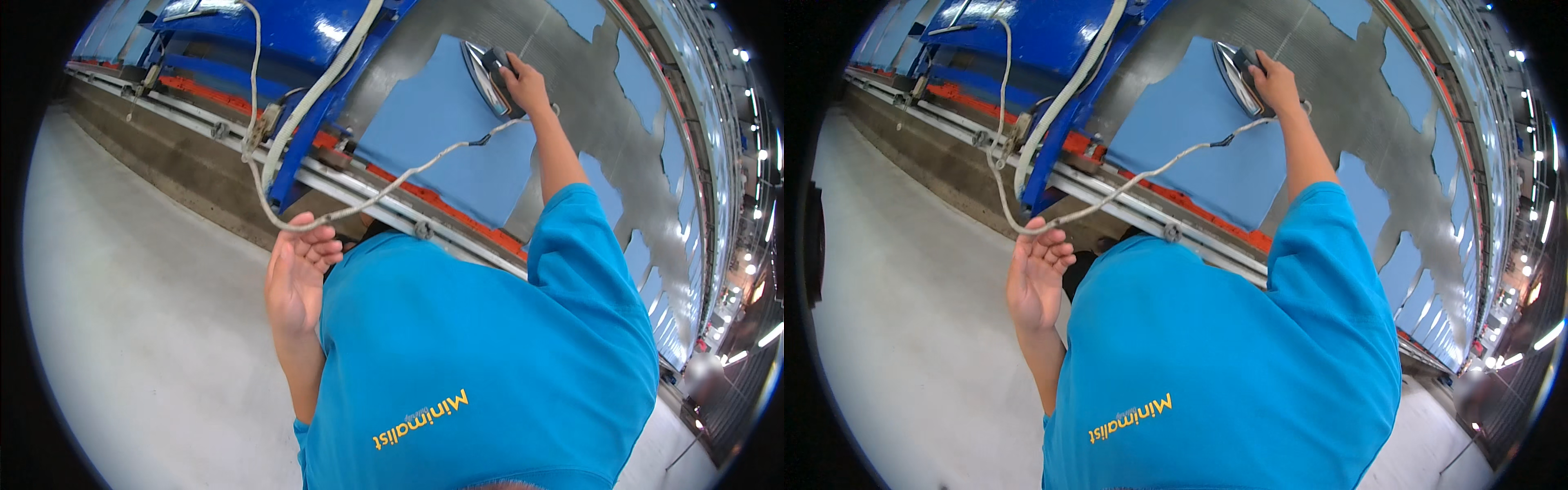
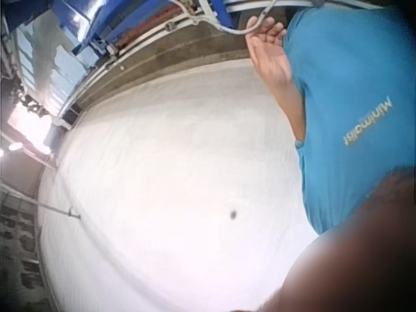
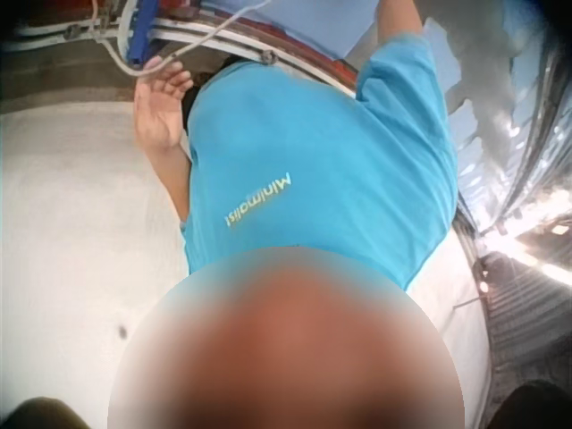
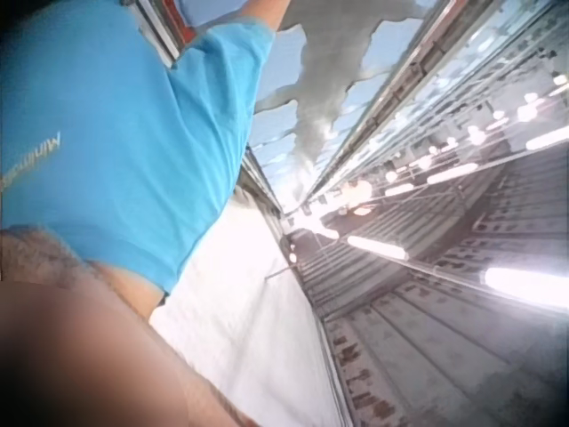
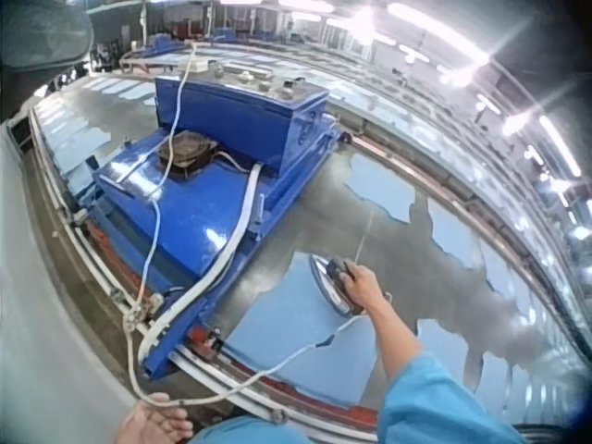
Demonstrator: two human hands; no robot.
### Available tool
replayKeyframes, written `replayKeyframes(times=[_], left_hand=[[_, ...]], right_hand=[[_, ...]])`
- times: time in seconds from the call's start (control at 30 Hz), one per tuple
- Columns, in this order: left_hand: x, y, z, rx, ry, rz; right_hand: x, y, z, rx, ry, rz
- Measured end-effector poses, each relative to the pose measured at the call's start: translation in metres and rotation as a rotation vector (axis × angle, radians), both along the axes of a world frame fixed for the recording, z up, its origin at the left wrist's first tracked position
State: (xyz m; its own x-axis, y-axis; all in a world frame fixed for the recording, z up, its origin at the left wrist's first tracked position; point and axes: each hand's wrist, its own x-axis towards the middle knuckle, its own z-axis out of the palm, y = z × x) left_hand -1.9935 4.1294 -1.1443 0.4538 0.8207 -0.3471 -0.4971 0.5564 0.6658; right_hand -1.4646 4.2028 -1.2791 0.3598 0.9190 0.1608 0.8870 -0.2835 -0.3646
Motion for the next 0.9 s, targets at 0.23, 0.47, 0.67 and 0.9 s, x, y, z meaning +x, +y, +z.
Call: replayKeyframes(times=[0.23,0.47,0.67,0.9], left_hand=[[-0.003,0.032,0.006,-0.041,0.035,0.031],[-0.021,0.073,0.02,0.081,0.081,0.108],[-0.052,0.08,0.008,0.045,0.049,0.165],[-0.072,0.101,-0.001,0.035,0.066,0.212]], right_hand=[[-0.064,-0.027,-0.016,-0.006,-0.093,-0.085],[-0.225,-0.098,0.016,-0.126,0.096,0.113],[-0.228,-0.069,0.021,0.01,0.368,0.186],[-0.19,0.037,0.006,0.079,0.235,0.194]])
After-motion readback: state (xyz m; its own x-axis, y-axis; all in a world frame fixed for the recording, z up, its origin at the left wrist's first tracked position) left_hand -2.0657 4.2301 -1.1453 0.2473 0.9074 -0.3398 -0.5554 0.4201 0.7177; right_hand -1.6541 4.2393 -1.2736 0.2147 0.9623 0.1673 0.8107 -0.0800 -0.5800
